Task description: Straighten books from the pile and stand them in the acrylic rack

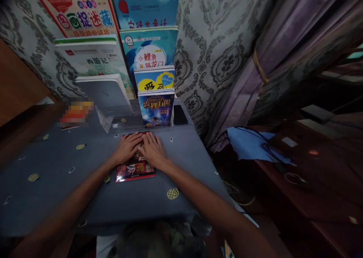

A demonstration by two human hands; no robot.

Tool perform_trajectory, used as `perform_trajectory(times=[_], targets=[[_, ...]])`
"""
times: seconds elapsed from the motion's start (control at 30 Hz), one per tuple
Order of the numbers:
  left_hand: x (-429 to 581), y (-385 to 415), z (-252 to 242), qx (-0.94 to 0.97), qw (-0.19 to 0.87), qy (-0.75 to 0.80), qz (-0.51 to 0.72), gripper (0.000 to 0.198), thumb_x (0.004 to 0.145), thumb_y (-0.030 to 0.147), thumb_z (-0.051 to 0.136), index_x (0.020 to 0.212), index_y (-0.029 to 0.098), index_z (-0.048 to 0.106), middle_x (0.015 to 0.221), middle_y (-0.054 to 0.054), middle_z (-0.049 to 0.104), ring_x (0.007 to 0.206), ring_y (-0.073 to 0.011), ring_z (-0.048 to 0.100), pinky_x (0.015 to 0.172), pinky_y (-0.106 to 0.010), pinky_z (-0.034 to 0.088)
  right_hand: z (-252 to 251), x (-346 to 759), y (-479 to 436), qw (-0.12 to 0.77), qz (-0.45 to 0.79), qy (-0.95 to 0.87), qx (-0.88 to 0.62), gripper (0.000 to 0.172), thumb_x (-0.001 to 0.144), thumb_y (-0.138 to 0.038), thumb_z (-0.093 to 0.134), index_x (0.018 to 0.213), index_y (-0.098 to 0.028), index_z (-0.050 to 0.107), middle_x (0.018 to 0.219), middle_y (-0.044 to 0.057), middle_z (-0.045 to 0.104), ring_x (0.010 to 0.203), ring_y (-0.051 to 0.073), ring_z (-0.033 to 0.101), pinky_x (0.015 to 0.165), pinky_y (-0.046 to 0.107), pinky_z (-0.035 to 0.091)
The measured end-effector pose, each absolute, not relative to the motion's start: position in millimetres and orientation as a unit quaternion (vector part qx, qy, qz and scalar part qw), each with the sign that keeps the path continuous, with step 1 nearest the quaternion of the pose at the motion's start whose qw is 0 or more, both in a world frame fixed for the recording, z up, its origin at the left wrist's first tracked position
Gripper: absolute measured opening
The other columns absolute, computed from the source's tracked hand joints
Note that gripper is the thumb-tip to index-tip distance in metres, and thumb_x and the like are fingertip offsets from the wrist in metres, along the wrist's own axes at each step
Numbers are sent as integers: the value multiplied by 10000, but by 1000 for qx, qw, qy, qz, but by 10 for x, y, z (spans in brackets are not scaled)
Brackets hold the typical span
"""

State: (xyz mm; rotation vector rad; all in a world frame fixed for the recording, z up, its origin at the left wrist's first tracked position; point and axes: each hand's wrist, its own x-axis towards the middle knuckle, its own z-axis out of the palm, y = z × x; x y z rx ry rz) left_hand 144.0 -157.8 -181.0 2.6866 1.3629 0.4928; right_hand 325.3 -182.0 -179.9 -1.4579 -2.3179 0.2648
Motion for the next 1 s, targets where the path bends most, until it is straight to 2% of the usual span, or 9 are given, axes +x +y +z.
perform_trajectory(times=[0.23, 0.47, 0.67, 0.77, 0.87, 1.0], targets=[[1453, -1619, -1781, 875, 38, 448, 182, 390, 1008, 298, 436, 1364, 253, 588, 1467, -86, 574, 1426, -266, 444, 1175, -556, 291, -1846, 3238, -2013, 178, 91, -824, -530, 615, 1018, -439, 437, 1533, -105, 387, 1568, 196, 423, 1496, 341, 320, 1210, 558, 255], [1395, -1628, -1874, 792, -2, 562, 236, 375, 988, 291, 449, 1293, 146, 612, 1486, -204, 505, 1389, -366, 458, 1112, -614, 366, -1907, 3271, -2037, 192, 92, -827, -520, 585, 1015, -437, 441, 1514, -133, 427, 1552, 185, 452, 1485, 327, 346, 1204, 562, 275], [1260, -1582, -1950, 766, 54, 539, 345, 350, 972, 292, 452, 1287, 191, 567, 1508, -144, 456, 1420, -287, 434, 1166, -503, 381, -1979, 3302, -2004, 218, 106, -825, -510, 577, 1014, -415, 437, 1522, -144, 414, 1558, 181, 445, 1487, 319, 345, 1194, 561, 311], [1181, -1504, -1921, 719, 121, 550, 408, 344, 934, 314, 508, 1253, 204, 575, 1415, -135, 528, 1415, -290, 436, 1168, -501, 381, -1975, 3316, -1997, 223, 113, -827, -504, 576, 1012, -411, 443, 1516, -135, 422, 1546, 181, 461, 1478, 328, 358, 1194, 550, 322], [1107, -1408, -1891, 598, 277, 566, 494, 344, 879, 310, 578, 1208, 211, 571, 1294, -112, 607, 1281, -277, 568, 1094, -475, 465, -1952, 3325, -2003, 218, 119, -829, -502, 586, 1016, -415, 434, 1512, -103, 420, 1543, 186, 462, 1478, 341, 350, 1200, 543, 319], [1035, -1339, -1835, 401, 476, 540, 566, 307, 831, 249, 667, 1118, 195, 572, 1039, -60, 690, 1051, -195, 682, 1007, -392, 533, -1930, 3330, -2012, 224, 124, -827, -501, 575, 1023, -432, 418, 1512, -131, 423, 1563, 168, 439, 1491, 339, 324, 1203, 549, 312]])
